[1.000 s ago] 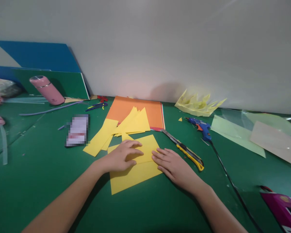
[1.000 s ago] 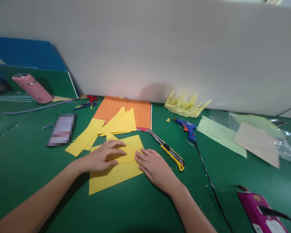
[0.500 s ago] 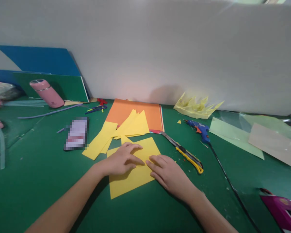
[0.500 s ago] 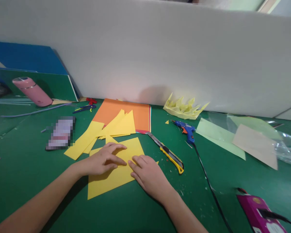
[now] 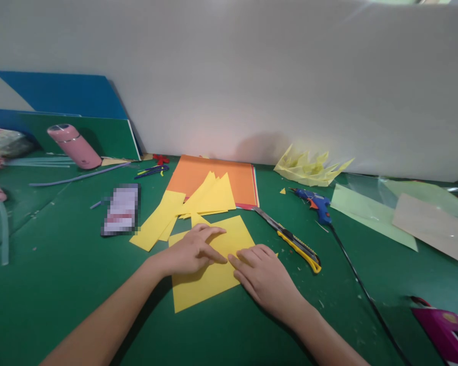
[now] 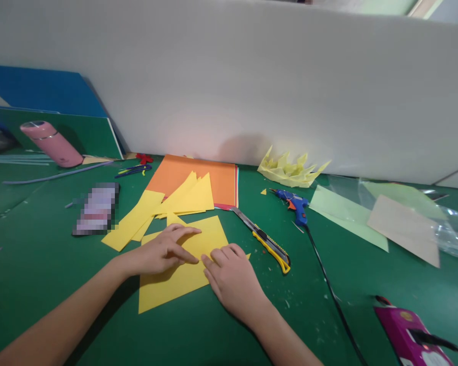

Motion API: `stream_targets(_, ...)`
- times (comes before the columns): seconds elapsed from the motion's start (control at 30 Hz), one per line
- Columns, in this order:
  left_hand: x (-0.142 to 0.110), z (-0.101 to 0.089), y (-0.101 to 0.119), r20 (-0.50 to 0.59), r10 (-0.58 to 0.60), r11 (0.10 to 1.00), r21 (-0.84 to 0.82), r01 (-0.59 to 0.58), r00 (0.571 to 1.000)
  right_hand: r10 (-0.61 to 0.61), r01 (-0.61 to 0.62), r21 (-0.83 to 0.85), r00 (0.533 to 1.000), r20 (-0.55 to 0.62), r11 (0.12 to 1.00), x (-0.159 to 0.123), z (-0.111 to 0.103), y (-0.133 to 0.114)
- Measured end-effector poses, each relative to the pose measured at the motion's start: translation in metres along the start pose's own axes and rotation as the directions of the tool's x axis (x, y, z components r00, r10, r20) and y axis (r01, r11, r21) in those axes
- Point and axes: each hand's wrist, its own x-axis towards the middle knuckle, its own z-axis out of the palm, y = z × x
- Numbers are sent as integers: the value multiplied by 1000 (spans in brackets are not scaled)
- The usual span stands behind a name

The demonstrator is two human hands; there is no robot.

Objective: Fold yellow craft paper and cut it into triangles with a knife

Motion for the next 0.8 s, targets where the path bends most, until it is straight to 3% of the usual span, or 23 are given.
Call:
stream_targets(0.2, -1, -2, 3, 7, -30, 998, -58, 31, 1000, 174, -173, 16, 982, -78, 985, -9, -13, 21)
stream_targets(0.37, -2, -3, 3, 17, -52, 995, -82, 53, 999, 172, -166, 48, 973, -157, 985, -15, -15, 31)
stream_targets(0.53, -2, -3, 2, 19, -48, 996, -80, 49, 999, 154, -138, 82, 957, -246, 987, -10, -12, 21)
stream_targets(0.8, 0, -2, 1, 16, -24, 1000, -16, 24, 1000, 29, -27, 62, 999, -42, 998, 0, 1, 1)
